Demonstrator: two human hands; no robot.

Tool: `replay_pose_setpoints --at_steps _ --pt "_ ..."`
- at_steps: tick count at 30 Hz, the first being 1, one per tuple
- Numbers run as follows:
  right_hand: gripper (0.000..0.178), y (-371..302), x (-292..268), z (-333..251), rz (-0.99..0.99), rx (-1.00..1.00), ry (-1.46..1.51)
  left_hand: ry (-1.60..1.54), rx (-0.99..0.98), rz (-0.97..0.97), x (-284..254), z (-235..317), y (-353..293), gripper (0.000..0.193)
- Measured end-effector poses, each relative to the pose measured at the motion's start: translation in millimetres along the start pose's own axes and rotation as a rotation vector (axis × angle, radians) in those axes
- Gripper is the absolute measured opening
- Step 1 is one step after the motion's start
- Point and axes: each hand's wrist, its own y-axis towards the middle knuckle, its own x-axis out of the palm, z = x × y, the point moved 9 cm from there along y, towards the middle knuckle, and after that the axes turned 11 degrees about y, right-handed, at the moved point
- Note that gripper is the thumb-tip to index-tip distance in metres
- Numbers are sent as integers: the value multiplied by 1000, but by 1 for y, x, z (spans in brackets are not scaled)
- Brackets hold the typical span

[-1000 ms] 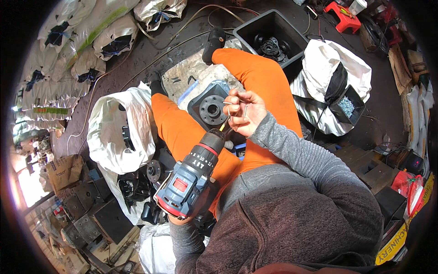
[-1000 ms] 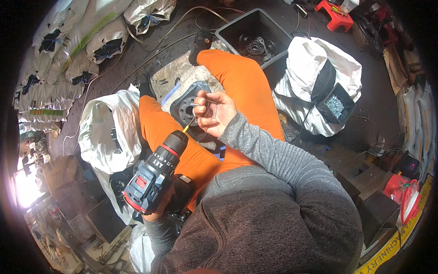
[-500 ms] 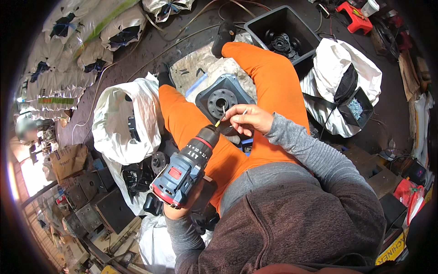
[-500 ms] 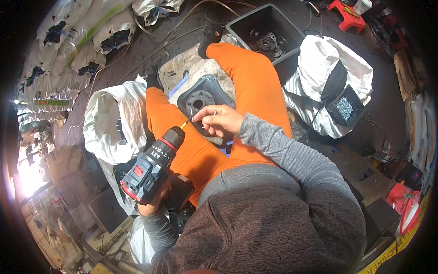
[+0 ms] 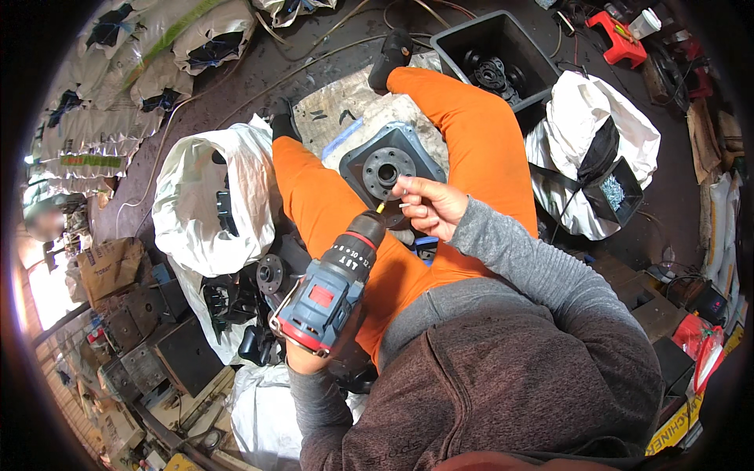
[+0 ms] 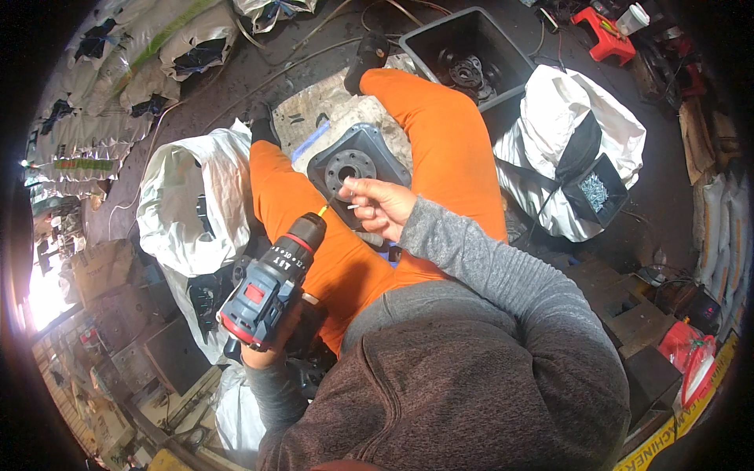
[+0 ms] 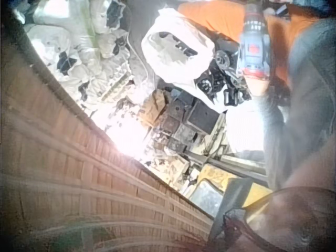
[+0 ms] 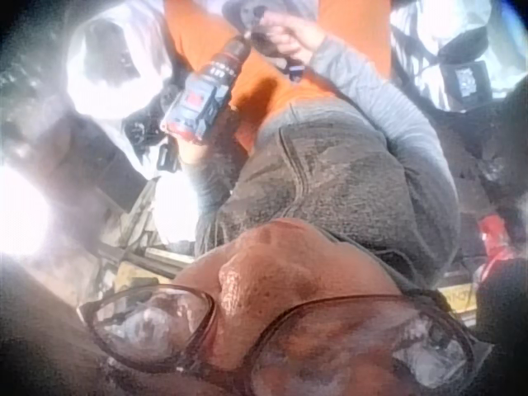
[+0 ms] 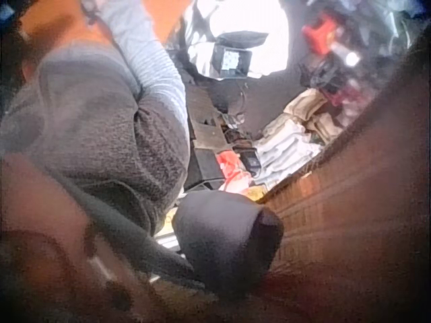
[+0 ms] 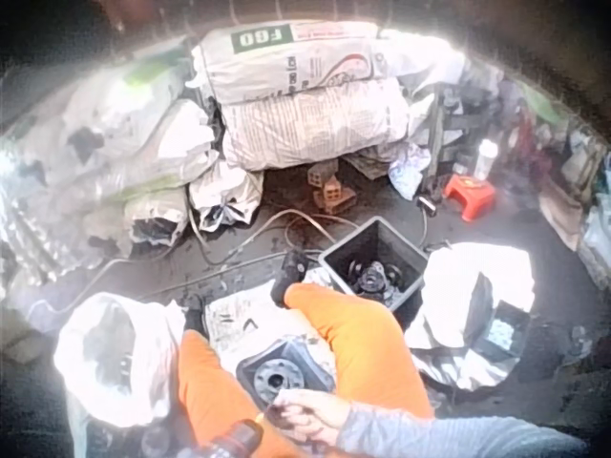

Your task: The person sits on the floor and uses a cordless impact driver to fasten screws into a black mechanical housing part resting on their lap. They repeatedly pick screws from a nearby container, insert them into the part, and drive them in with the tool.

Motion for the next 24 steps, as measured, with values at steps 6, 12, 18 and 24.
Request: replay_pose_setpoints --at_steps 6,12,18,24 --pt "25 5 -5 13 69 -29 385 24 -14 -142 20 -5 -4 42" --pt "29 7 2 23 52 -35 378 -112 -203 -234 36 -20 -7 50" --pt "29 5 1 24 107 -54 357 -70 -113 -127 27 -12 6 56" --pt "26 1 -1 24 196 -83 377 -142 -236 -110 28 -5 14 77"
